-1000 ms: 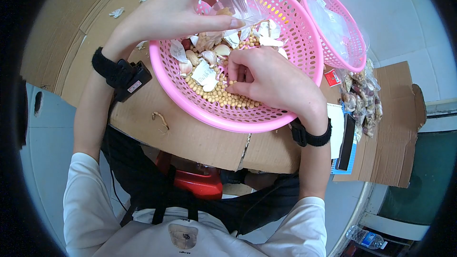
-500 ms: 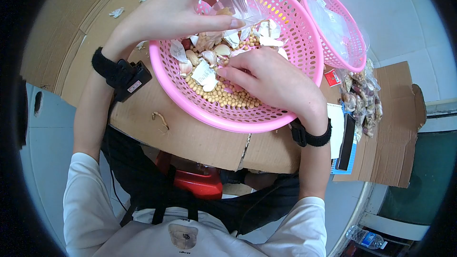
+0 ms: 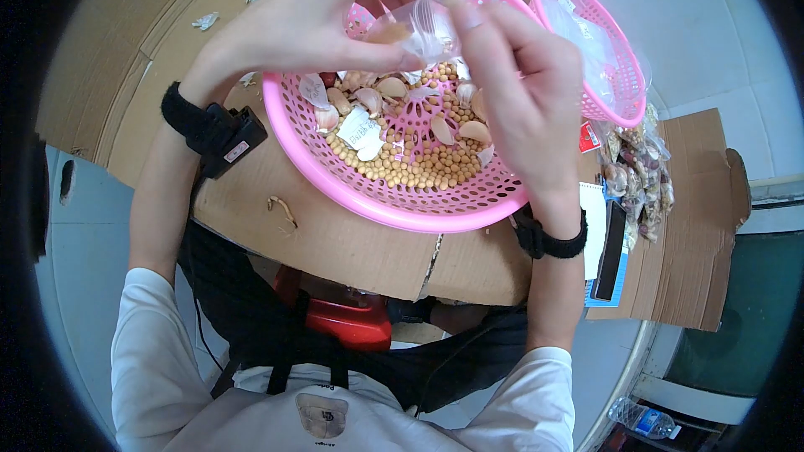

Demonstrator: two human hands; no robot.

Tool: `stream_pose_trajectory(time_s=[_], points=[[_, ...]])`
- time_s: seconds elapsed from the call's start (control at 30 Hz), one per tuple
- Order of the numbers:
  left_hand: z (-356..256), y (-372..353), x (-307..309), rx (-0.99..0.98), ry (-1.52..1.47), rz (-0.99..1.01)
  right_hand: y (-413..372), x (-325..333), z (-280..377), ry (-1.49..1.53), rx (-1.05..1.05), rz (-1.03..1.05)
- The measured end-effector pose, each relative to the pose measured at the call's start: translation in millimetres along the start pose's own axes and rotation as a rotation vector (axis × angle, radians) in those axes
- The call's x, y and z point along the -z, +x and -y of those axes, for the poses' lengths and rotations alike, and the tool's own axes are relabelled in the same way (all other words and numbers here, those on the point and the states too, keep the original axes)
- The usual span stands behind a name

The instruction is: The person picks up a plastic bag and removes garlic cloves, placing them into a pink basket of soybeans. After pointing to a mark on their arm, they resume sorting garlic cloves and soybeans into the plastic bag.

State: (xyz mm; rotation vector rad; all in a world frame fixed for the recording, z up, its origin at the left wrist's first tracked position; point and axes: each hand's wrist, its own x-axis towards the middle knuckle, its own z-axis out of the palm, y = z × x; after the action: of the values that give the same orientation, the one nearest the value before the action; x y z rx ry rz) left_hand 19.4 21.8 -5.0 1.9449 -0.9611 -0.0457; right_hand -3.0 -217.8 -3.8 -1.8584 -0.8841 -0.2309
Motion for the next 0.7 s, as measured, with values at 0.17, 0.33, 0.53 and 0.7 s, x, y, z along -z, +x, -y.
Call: stream_pose_trajectory(time_s=[0.17, 0.33, 0.53, 0.7], points=[[5, 4, 0, -0.013, 0.082, 0.102, 4, 1, -4, 0.036, -0.015, -0.178], [25, 2, -18, -0.199, 0.201, -0.157, 4, 3, -7, -0.005, -0.017, -0.163], [26, 2, -20, -0.205, 0.198, -0.162, 5, 2, -6, -0.035, -0.072, -0.181], [21, 0, -16, -0.147, 0.151, -0.107, 7, 3, -8, -0.017, -0.069, -0.198]])
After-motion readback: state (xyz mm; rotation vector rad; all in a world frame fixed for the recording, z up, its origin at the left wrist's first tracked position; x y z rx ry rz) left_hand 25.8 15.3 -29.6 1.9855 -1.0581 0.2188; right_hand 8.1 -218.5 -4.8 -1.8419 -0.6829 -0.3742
